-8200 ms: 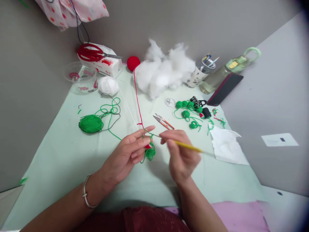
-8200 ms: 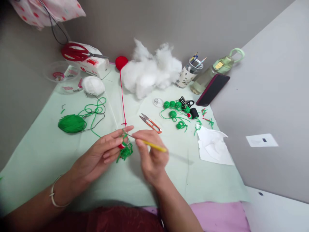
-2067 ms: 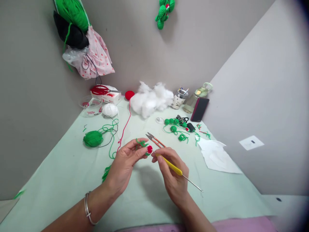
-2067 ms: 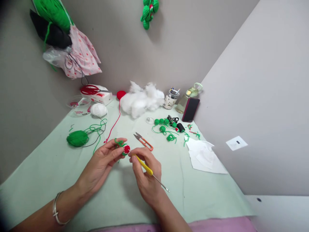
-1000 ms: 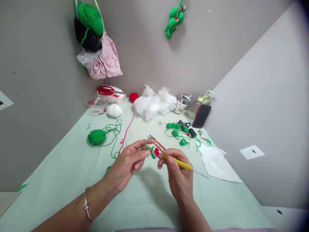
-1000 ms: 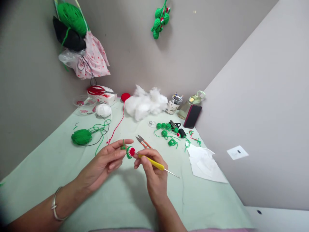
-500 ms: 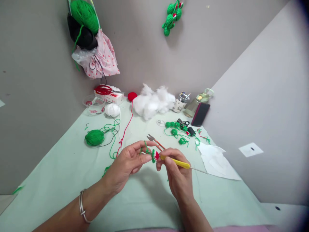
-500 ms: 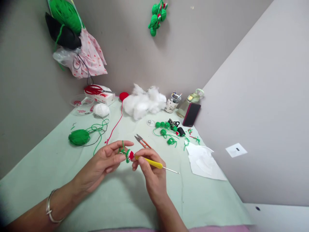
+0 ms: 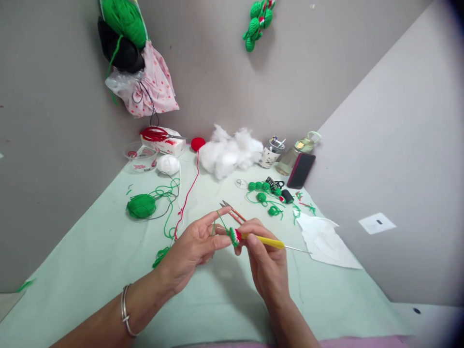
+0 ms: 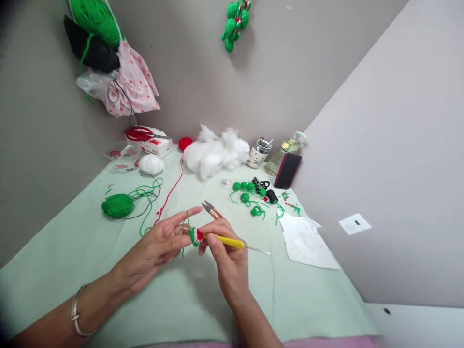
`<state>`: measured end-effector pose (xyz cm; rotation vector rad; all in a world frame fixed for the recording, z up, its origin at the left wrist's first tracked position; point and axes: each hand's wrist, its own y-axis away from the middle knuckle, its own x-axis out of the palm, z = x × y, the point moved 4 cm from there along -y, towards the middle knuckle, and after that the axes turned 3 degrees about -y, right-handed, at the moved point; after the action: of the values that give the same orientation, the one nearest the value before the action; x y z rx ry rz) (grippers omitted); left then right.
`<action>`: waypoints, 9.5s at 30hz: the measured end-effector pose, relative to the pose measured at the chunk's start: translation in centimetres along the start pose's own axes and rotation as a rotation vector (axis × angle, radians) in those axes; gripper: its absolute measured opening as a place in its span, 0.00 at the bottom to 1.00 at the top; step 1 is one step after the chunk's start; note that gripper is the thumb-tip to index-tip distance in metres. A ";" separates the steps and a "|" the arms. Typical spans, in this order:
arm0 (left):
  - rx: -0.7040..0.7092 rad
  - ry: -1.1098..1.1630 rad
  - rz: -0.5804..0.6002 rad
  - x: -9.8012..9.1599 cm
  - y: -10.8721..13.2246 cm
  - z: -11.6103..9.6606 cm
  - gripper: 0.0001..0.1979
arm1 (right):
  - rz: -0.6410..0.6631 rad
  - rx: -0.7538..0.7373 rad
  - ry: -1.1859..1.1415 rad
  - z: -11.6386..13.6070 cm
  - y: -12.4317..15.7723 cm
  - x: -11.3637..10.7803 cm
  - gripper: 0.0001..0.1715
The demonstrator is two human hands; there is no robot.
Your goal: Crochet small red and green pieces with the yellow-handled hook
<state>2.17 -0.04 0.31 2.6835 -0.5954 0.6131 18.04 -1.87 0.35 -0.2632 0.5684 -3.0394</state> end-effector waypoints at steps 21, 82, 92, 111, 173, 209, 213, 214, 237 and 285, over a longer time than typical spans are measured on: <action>-0.062 0.208 0.243 0.6 0.0 0.7 0.23 | -0.207 0.207 -0.267 0.3 -1.2 -1.3 0.19; 0.023 0.022 0.062 1.3 -0.2 1.3 0.13 | -0.122 -0.226 0.184 1.1 0.0 -0.4 0.11; 0.068 -0.073 0.047 1.2 0.1 1.7 0.15 | -0.253 -0.222 0.247 1.5 0.2 -0.1 0.10; 0.551 -0.544 -0.496 -3.6 0.2 -3.7 0.08 | -0.121 -0.070 -0.003 1.1 -0.2 -0.2 0.04; 0.904 -0.875 -0.477 -2.4 1.3 -2.9 0.08 | -0.277 0.246 -0.193 -1.3 -0.9 -1.1 0.08; 0.871 -0.967 -0.274 0.1 0.7 -0.2 0.05 | -0.134 0.190 0.188 0.1 0.0 0.8 0.05; 0.509 -0.615 -0.226 -0.4 0.1 -0.1 0.03 | -0.145 0.202 0.165 0.0 -0.2 0.3 0.03; 0.421 -0.537 -0.190 -0.4 -0.1 -0.1 0.04 | -0.148 0.213 0.155 0.0 -0.2 0.2 0.03; 0.503 -0.396 -0.149 0.0 0.0 0.2 0.04 | -0.067 0.152 0.123 0.3 -0.2 0.5 0.04; 0.315 -0.459 0.012 -0.5 0.3 -0.8 0.16 | 0.117 -0.246 0.328 2.2 0.3 0.7 0.13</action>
<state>1.36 0.14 0.79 3.1467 -0.6754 0.0867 17.78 -2.95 2.40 0.2612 0.9414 -2.9112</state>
